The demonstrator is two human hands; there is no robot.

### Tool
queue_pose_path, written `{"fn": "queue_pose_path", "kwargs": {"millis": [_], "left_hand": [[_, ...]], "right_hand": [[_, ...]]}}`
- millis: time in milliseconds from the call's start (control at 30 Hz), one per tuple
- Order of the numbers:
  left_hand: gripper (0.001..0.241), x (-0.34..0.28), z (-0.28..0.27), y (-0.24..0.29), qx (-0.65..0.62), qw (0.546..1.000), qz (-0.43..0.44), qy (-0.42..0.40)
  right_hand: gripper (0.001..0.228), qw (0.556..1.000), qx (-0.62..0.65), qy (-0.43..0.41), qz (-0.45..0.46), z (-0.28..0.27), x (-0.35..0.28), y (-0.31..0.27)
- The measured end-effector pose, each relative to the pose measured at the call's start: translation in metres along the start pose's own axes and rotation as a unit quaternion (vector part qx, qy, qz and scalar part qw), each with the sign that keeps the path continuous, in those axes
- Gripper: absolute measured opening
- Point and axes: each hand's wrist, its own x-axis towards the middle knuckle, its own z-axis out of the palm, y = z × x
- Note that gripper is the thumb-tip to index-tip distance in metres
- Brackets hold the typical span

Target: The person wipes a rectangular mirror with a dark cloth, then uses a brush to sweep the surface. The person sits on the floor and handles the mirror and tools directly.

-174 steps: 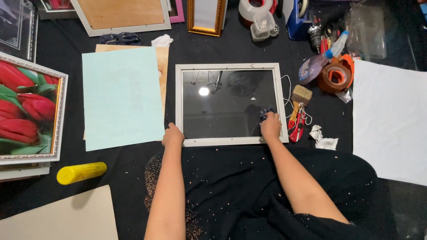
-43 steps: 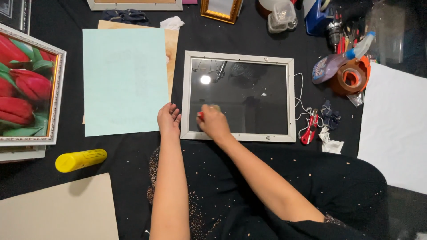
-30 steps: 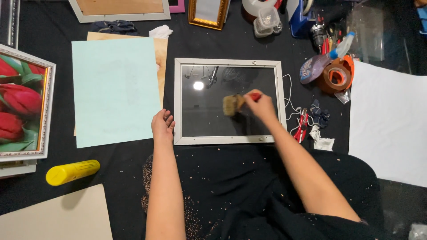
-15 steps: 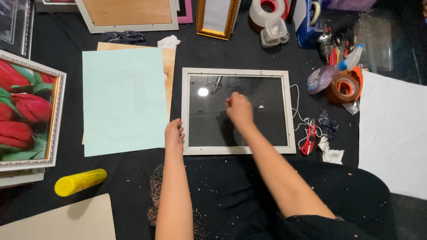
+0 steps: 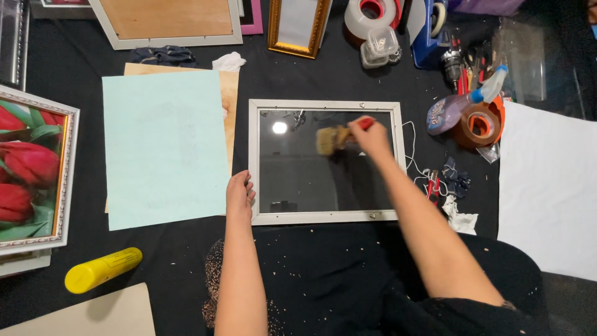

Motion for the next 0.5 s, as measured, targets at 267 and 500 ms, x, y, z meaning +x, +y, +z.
{"fn": "queue_pose_path", "kwargs": {"millis": [267,500], "left_hand": [[0.034,-0.013,0.009,0.009,0.002,1.0,-0.001,-0.01],[0.035,-0.017,0.007,0.012,0.002,1.0,-0.024,-0.007]], "right_hand": [[0.018,0.944,-0.261,0.16,-0.124,-0.085,0.054,0.083],[0.017,0.964,-0.202,0.051,-0.166,0.068,-0.012,-0.061]]}}
